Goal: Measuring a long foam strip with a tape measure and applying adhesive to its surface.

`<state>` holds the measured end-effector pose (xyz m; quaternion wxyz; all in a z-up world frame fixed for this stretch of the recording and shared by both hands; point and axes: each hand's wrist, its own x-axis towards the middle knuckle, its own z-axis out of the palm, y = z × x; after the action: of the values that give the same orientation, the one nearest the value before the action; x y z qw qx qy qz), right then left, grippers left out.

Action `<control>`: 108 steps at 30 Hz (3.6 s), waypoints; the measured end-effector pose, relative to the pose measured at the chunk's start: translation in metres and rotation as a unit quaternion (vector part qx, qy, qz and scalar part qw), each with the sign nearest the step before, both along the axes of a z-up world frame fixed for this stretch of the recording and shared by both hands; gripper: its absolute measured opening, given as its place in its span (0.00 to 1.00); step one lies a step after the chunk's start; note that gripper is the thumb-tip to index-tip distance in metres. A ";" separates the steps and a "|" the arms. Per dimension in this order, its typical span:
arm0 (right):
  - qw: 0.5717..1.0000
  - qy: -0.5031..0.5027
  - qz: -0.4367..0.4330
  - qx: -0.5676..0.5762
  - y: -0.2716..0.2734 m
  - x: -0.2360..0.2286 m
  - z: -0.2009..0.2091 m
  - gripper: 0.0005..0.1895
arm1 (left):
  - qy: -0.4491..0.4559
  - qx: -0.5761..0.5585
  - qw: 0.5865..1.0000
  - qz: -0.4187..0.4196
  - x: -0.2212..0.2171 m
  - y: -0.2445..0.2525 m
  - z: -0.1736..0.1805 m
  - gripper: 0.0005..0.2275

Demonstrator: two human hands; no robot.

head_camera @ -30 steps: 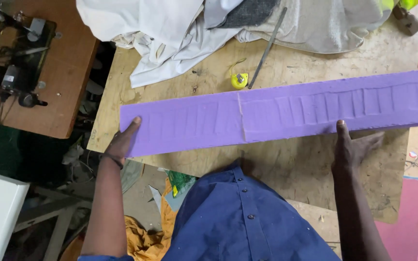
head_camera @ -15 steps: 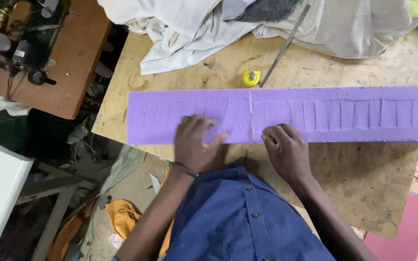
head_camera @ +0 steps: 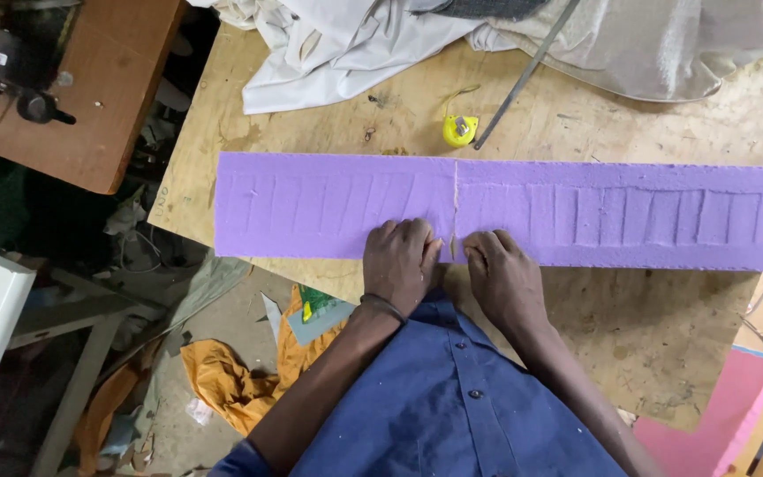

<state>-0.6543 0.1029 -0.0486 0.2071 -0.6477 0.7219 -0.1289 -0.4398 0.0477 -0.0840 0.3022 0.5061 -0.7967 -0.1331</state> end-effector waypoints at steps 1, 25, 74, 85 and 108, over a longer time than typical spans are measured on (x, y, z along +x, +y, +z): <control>1.000 0.006 0.003 0.002 -0.001 0.000 0.000 0.09 | -0.005 0.000 1.000 0.006 -0.001 0.000 -0.002 0.12; 0.996 0.077 0.044 0.021 -0.026 0.008 -0.015 0.19 | -0.024 0.070 0.997 -0.022 0.001 -0.006 0.001 0.10; 0.981 0.191 0.038 0.021 -0.172 -0.003 -0.022 0.24 | -0.013 -0.085 0.996 0.009 -0.005 -0.015 -0.003 0.12; 0.993 -0.101 -0.063 0.027 -0.103 -0.019 0.020 0.19 | -0.009 -0.110 0.994 0.020 -0.004 -0.013 -0.010 0.11; 0.984 0.080 0.071 0.142 -0.128 -0.197 0.057 0.53 | -0.131 0.130 0.981 0.052 0.171 -0.146 0.072 0.48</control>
<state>-0.8514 -0.0254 0.0085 0.2468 -0.6694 0.6994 0.0418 -0.2687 -0.0981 -0.0119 0.1333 0.5947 -0.7782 -0.1516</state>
